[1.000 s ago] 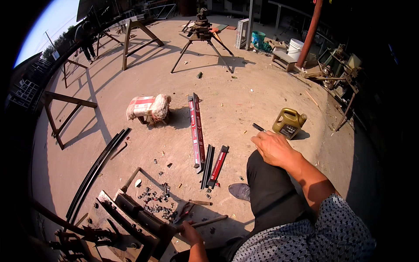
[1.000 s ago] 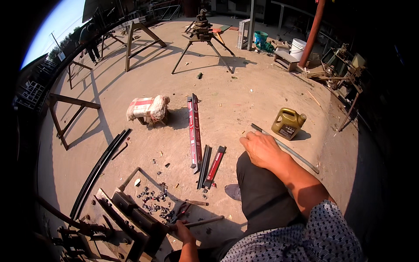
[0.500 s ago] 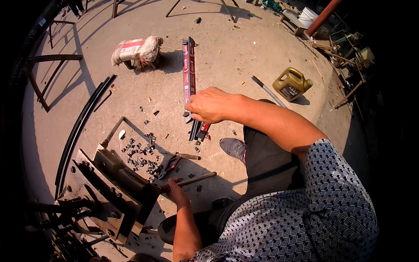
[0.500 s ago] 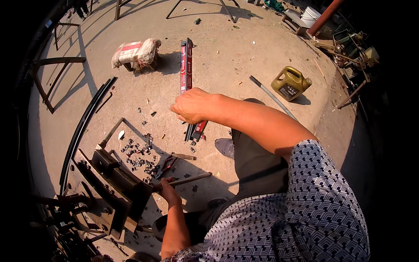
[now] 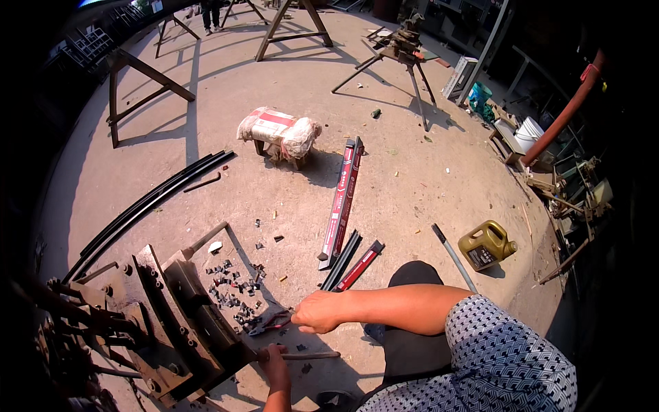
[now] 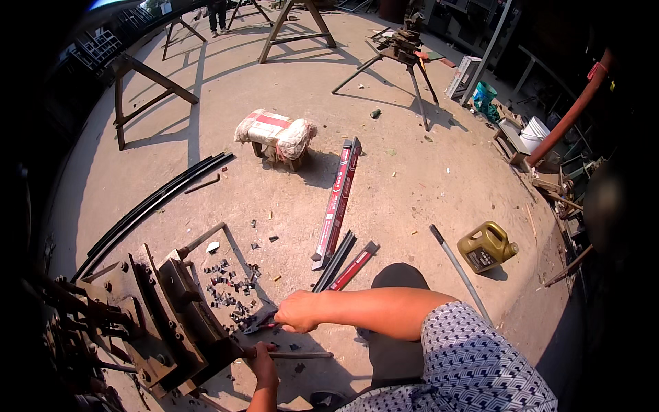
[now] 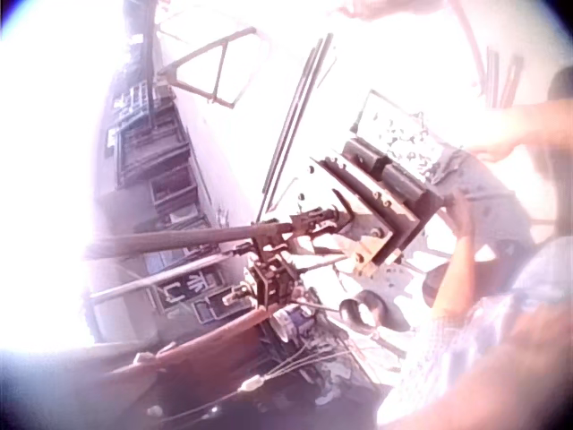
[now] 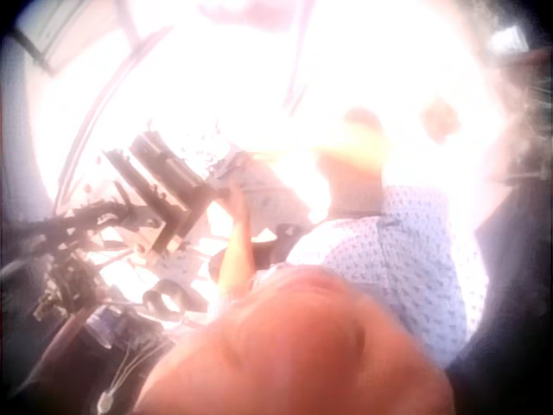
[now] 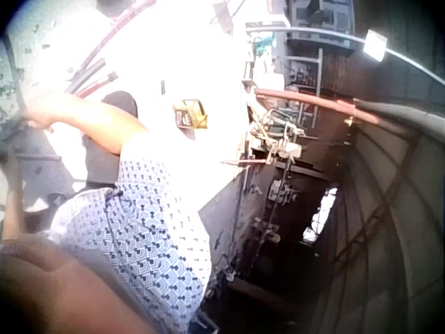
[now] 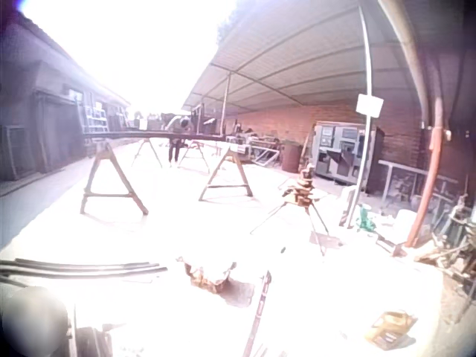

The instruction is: The person sits on the floor and uses pliers to insert small metal pieces into a large metal frame. They repeatedly pick up pieces, place them into slots, and adjust them with the tool.

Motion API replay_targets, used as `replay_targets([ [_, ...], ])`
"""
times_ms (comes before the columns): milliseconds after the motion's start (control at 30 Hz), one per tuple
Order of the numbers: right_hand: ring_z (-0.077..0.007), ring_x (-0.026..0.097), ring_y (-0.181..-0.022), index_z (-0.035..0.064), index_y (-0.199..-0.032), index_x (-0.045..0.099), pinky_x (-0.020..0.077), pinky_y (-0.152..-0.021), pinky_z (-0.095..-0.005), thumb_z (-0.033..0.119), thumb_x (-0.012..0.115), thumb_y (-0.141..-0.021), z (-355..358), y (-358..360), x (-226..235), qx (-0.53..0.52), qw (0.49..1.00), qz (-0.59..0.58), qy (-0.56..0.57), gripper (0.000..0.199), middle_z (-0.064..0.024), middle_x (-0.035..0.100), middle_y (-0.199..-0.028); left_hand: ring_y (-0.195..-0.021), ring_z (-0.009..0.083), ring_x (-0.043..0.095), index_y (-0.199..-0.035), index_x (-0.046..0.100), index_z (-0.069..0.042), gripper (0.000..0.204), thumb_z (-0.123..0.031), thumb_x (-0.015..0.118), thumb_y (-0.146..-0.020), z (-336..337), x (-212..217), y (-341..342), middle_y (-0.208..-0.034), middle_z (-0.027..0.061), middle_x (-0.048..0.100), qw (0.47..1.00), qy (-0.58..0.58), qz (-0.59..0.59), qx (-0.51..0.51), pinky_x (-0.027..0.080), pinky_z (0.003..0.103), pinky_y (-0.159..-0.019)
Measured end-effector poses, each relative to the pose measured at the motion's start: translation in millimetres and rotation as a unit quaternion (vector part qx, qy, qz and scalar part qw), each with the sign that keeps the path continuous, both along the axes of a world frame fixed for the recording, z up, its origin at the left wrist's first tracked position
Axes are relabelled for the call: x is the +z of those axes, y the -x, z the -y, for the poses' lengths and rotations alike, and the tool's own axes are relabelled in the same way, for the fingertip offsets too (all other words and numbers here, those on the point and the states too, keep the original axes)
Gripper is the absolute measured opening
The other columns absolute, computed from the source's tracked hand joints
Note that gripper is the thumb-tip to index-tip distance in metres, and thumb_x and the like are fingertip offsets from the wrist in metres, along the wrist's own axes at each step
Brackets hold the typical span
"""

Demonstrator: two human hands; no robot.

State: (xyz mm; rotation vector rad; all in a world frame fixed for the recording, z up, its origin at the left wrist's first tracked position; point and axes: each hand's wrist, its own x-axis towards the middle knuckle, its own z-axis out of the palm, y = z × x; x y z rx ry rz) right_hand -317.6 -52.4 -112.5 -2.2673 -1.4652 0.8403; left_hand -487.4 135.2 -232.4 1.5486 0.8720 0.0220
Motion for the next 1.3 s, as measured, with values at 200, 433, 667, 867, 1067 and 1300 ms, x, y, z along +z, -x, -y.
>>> replay_targets([
  [200,-0.0411,0.068,-0.083,0.0014,-0.093,0.064,0.0542,-0.071,-0.0518,0.029,0.06,-0.091,-23.1,22.6,-50.1,0.124,0.991,-0.011,0.039,0.028,-0.0201,0.068,-0.084,-0.079,0.0216,0.062,-0.073,0.064,0.002,0.033,-0.022,0.053,-0.092,15.1,-1.6,-2.8,-0.076,0.0104,0.066,0.998,-0.064,-0.008,0.005,0.048,0.037,-0.08],
  [433,-0.0415,0.069,-0.078,0.0021,-0.089,0.063,0.0542,-0.067,-0.0512,0.026,0.062,-0.087,-54.9,33.5,-85.6,0.257,0.965,-0.047,-0.018,0.024,-0.0195,0.07,-0.08,-0.082,0.0227,0.063,-0.078,0.065,0.003,0.032,-0.022,0.053,-0.094,8.1,29.4,-5.1,-0.083,0.0133,0.067,0.996,-0.076,-0.043,-0.017,0.048,0.037,-0.08],
  [667,-0.0423,0.068,-0.075,0.001,-0.087,0.062,0.0535,-0.064,-0.052,0.024,0.06,-0.086,-46.0,21.8,-82.8,0.229,0.971,-0.056,-0.047,0.023,-0.0213,0.068,-0.076,-0.075,0.0149,0.055,-0.076,0.06,0.0,0.024,-0.016,0.055,-0.094,7.4,-12.4,1.6,-0.079,0.0063,0.059,1.0,-0.009,-0.021,-0.003,0.043,0.031,-0.068],
  [867,-0.0417,0.068,-0.075,0.001,-0.092,0.062,0.0537,-0.064,-0.0511,0.022,0.06,-0.087,-54.9,20.5,-75.7,0.24,0.969,-0.051,-0.025,0.021,-0.0207,0.068,-0.077,-0.072,0.0128,0.055,-0.072,0.061,-0.001,0.025,-0.017,0.058,-0.091,12.0,-3.3,-1.5,-0.072,0.0037,0.058,0.999,0.022,-0.013,0.045,0.043,0.032,-0.066],
  [1067,-0.0379,0.069,-0.085,-0.0002,-0.093,0.065,0.0562,-0.073,-0.0481,0.023,0.058,-0.092,-70.0,35.5,-74.3,0.239,0.97,-0.048,-0.023,0.024,-0.0191,0.069,-0.093,-0.068,0.0138,0.057,-0.071,0.059,0.003,0.033,-0.021,0.057,-0.093,11.6,5.1,-5.5,-0.065,0.0074,0.058,0.997,0.007,0.001,0.072,0.045,0.035,-0.066],
  [1300,-0.0366,0.069,-0.088,0.0009,-0.089,0.07,0.0567,-0.074,-0.0464,0.026,0.061,-0.089,-78.5,36.5,-53.1,0.23,0.972,-0.03,-0.02,0.026,-0.0193,0.069,-0.096,-0.067,0.0118,0.053,-0.071,0.055,0.004,0.034,-0.023,0.063,-0.09,9.0,-9.4,6.8,-0.064,0.0079,0.054,0.996,0.049,-0.013,0.077,0.045,0.034,-0.065],
])
